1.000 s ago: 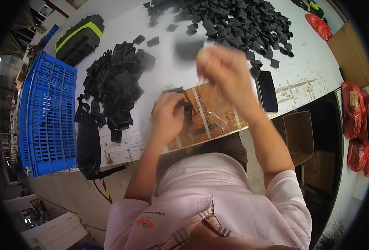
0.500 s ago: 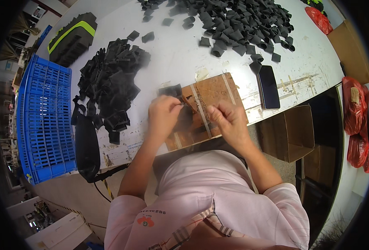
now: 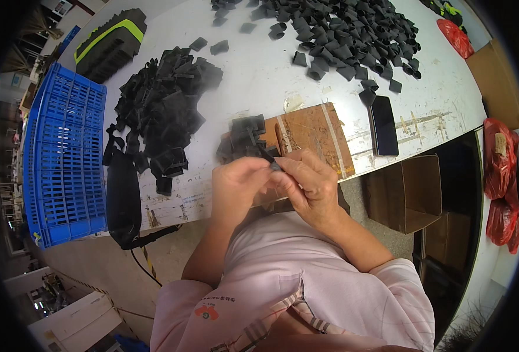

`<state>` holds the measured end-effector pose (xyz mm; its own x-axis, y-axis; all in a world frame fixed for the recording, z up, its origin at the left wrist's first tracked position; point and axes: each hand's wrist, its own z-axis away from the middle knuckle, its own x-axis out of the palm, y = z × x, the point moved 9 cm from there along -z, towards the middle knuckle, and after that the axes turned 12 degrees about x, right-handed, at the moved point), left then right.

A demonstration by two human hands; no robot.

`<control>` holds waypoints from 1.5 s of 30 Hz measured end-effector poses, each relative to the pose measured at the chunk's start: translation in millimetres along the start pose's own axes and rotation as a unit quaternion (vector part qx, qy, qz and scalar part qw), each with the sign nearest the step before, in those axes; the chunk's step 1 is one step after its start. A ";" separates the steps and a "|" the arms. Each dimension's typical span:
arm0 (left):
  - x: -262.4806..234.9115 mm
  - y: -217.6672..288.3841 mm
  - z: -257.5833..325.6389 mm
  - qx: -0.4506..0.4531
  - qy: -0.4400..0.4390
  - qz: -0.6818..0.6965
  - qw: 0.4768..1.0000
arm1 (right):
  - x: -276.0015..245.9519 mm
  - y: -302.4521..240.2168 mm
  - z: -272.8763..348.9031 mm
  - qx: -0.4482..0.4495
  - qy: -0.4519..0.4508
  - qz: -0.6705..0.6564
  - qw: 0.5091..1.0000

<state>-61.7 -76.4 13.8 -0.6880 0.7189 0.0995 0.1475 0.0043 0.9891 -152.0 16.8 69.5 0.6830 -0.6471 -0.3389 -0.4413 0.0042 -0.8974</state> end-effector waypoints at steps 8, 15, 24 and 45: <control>4.7 19.2 2.2 0.079 0.167 -0.085 0.979 | -5.0 6.8 0.4 0.008 0.107 0.139 0.984; 37.5 -3.9 0.6 -0.123 0.000 0.378 0.918 | 15.9 69.0 4.0 0.383 -0.099 -0.408 0.823; 22.8 18.3 -22.6 -0.058 0.070 0.425 0.901 | 16.6 25.4 -22.6 0.333 -0.226 -0.387 0.830; 28.2 79.7 -38.2 0.309 -0.030 -0.092 0.946 | -26.8 -29.5 -38.7 -0.055 0.018 0.034 0.998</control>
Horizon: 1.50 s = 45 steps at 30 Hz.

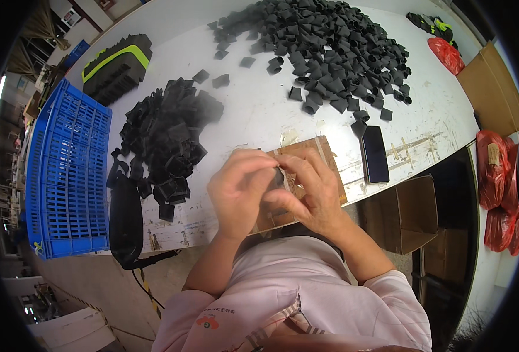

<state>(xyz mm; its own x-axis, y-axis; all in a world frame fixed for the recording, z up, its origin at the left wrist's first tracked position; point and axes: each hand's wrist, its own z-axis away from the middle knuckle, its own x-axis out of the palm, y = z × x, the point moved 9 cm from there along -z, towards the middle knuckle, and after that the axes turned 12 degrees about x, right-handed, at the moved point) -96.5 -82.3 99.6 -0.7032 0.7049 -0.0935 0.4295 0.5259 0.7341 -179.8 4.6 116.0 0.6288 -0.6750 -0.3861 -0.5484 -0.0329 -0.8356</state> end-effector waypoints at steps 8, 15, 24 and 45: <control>-14.5 -25.1 22.7 -0.173 0.280 0.276 0.903 | 1.5 -18.3 -4.1 -0.073 0.059 0.055 0.994; -18.0 -25.1 34.3 -0.139 0.268 0.201 0.932 | 8.7 0.5 -0.8 -0.057 0.045 -0.019 0.997; -12.6 -30.3 33.0 -0.151 0.273 0.277 0.909 | 10.5 5.2 -10.3 -0.026 -0.017 -0.044 0.999; 1.5 -0.1 52.6 -0.138 0.144 0.147 0.969 | 53.1 57.0 57.4 0.414 -0.078 -0.598 0.682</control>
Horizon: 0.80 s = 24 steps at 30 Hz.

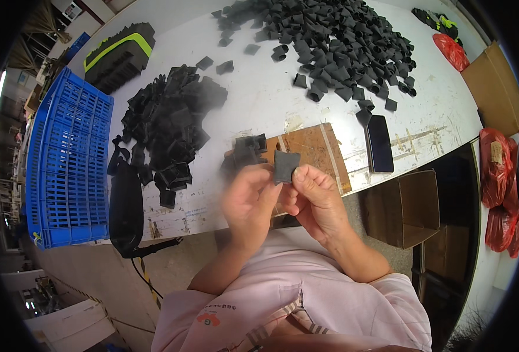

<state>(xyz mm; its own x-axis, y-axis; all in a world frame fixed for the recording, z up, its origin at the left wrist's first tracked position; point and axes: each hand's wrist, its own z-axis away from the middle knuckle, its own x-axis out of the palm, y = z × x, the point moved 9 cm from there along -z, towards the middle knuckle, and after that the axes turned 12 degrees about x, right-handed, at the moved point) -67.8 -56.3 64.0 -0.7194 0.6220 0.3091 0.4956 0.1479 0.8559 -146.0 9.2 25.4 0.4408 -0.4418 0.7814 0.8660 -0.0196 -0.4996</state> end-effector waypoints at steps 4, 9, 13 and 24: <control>-5.6 -5.5 4.6 -0.001 0.006 -0.051 0.999 | -8.9 0.9 2.4 0.010 0.057 0.091 0.994; -9.8 1.8 1.2 0.022 -0.014 -0.197 0.980 | 28.9 -58.4 62.9 -0.448 0.175 0.545 0.687; 2.9 4.8 0.1 0.038 -0.101 -0.235 0.966 | 33.5 -47.9 43.6 -0.444 0.086 0.553 0.700; -7.3 0.6 7.6 0.127 -0.025 -0.364 0.922 | 54.6 -81.1 55.3 -0.639 0.098 0.626 0.436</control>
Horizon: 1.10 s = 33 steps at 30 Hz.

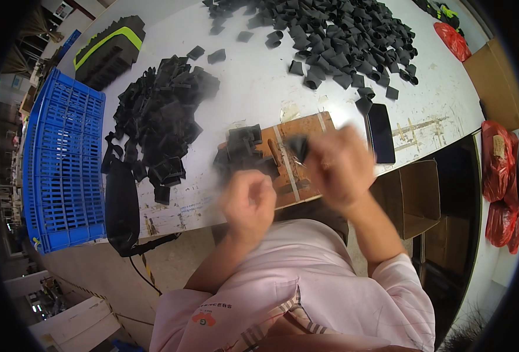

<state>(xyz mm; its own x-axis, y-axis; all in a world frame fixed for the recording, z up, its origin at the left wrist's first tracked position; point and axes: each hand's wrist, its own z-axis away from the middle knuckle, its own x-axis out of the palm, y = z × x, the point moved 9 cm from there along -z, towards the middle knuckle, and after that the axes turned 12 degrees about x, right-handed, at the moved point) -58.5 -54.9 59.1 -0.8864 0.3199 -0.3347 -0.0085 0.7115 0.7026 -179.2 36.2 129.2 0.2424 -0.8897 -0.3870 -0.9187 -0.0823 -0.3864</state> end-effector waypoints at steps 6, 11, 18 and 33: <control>40.0 -36.5 20.7 0.033 -0.173 -0.091 0.980 | 2.4 117.5 -30.1 0.272 0.071 0.040 0.959; 69.8 -51.9 33.3 0.017 -0.313 -0.260 0.913 | 35.3 103.2 61.5 0.480 -0.112 -0.101 0.864; 53.7 -66.7 34.6 0.058 -0.229 -0.194 0.952 | 54.1 70.0 114.8 0.497 -0.202 -0.173 0.826; 3.0 -52.8 39.0 -0.291 0.012 0.244 0.925 | 59.9 12.9 79.9 0.287 -0.166 -0.048 0.942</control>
<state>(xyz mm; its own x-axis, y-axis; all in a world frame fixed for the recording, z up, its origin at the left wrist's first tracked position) -42.7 -67.2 -3.5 -0.8600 0.4957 0.1211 0.1539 0.0256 0.9878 -151.6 17.7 34.2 0.4880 -0.6927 -0.5310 -0.5910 0.1855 -0.7851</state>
